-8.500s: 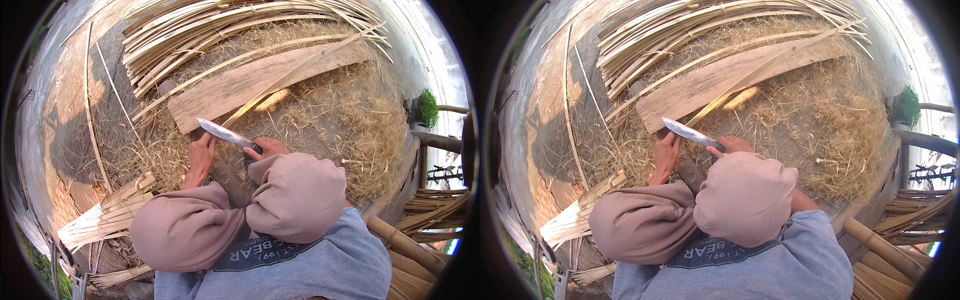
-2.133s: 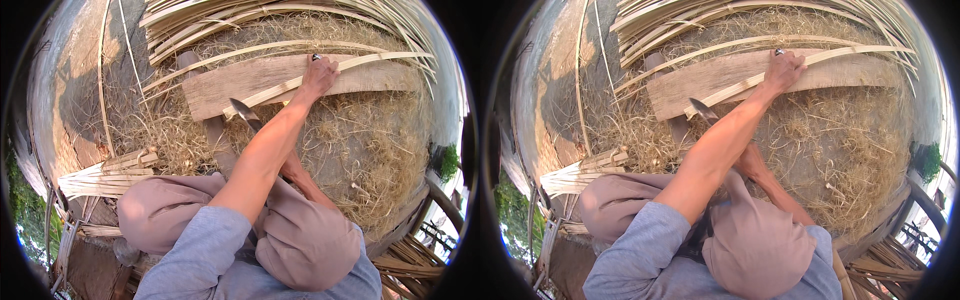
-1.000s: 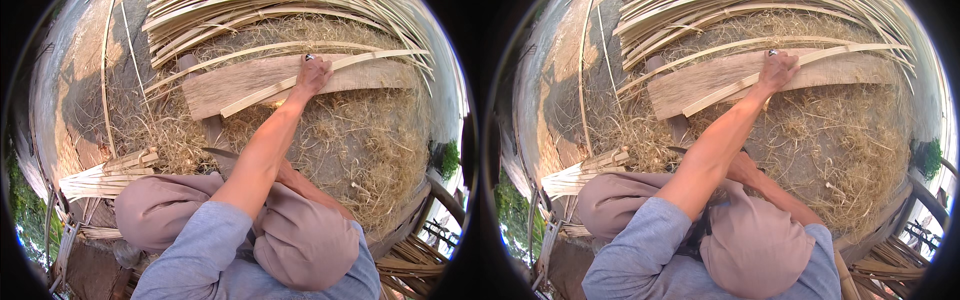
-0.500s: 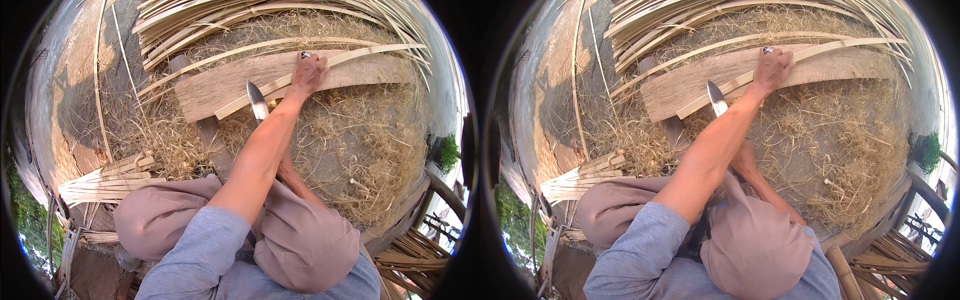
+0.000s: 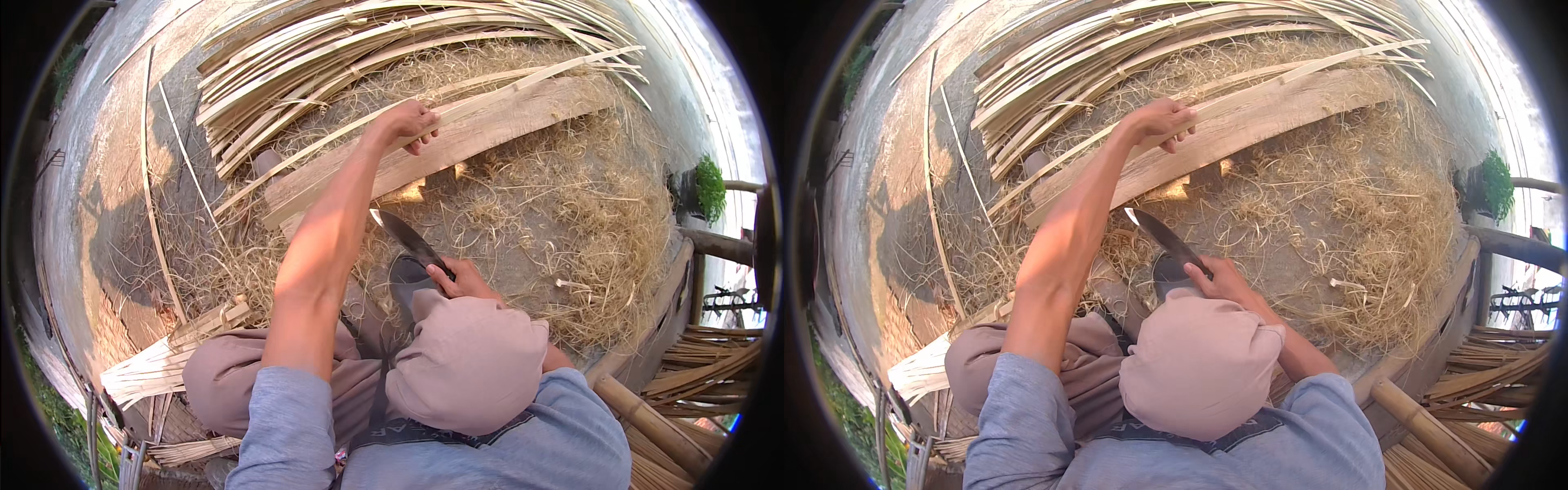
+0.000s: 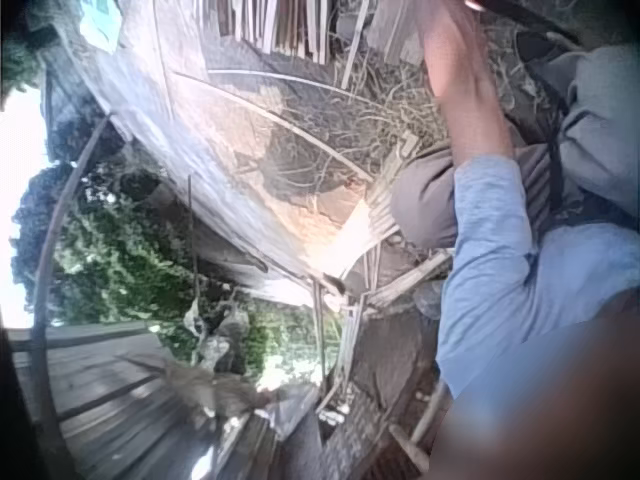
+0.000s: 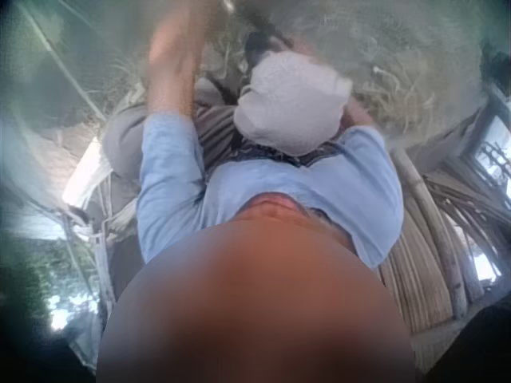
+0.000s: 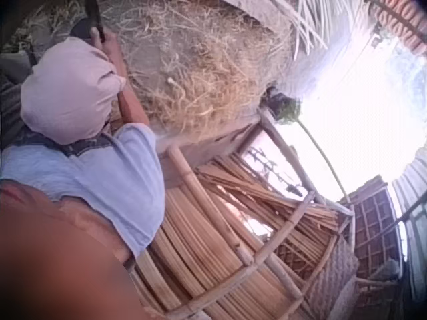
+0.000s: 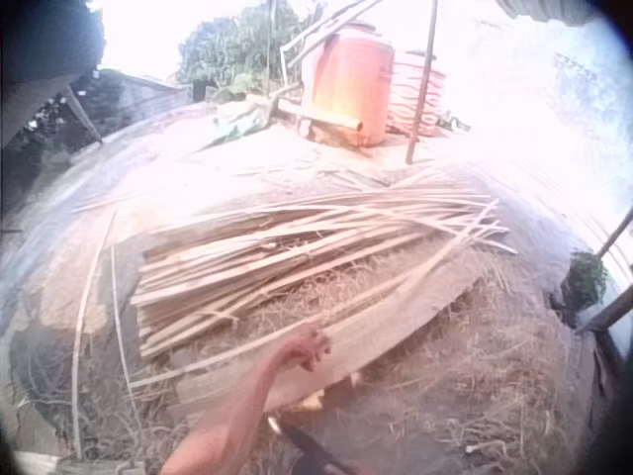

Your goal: The person sits on the ground and uses a knife to split long bamboo strips into thinner pieces. They repeatedly position the bamboo on a wooden board and strike it with the knife to separate the layers.

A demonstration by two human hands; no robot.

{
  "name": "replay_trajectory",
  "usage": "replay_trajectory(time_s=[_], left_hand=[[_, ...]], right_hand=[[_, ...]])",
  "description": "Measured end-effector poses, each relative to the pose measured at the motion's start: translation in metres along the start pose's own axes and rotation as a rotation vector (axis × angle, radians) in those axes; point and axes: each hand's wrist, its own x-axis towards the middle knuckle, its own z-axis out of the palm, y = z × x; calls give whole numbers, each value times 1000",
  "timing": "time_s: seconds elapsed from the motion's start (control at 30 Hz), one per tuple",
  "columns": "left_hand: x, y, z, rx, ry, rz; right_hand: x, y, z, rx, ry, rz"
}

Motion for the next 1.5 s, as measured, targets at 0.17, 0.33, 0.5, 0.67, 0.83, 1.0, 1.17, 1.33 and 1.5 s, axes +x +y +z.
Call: replay_trajectory(time_s=[0.17,0.33,0.5,0.67,0.83,1.0,1.17,1.33,1.5], left_hand=[[-112,-24,-73,30,-65,-90],[-280,-99,-82,-34,182,-232],[-499,-254,-85,53,515,-312],[-659,-314,-66,-86,610,-633],[-640,-334,-57,438,837,-504],[-415,-264,-28,244,522,-141],[-287,-258,-6,-84,168,-213],[-272,-231,20,43,411,-205],[-285,-222,21,189,579,-150]], right_hand=[[-9,26,-3,452,289,131],[7,23,-17,744,559,28],[24,-18,-62,416,633,83],[67,6,-108,-562,824,-226],[110,24,-104,-712,568,70],[112,24,-84,-631,634,131],[94,-14,-59,-470,522,104],[37,-20,27,-527,196,-278],[79,-13,-48,-373,408,25]])
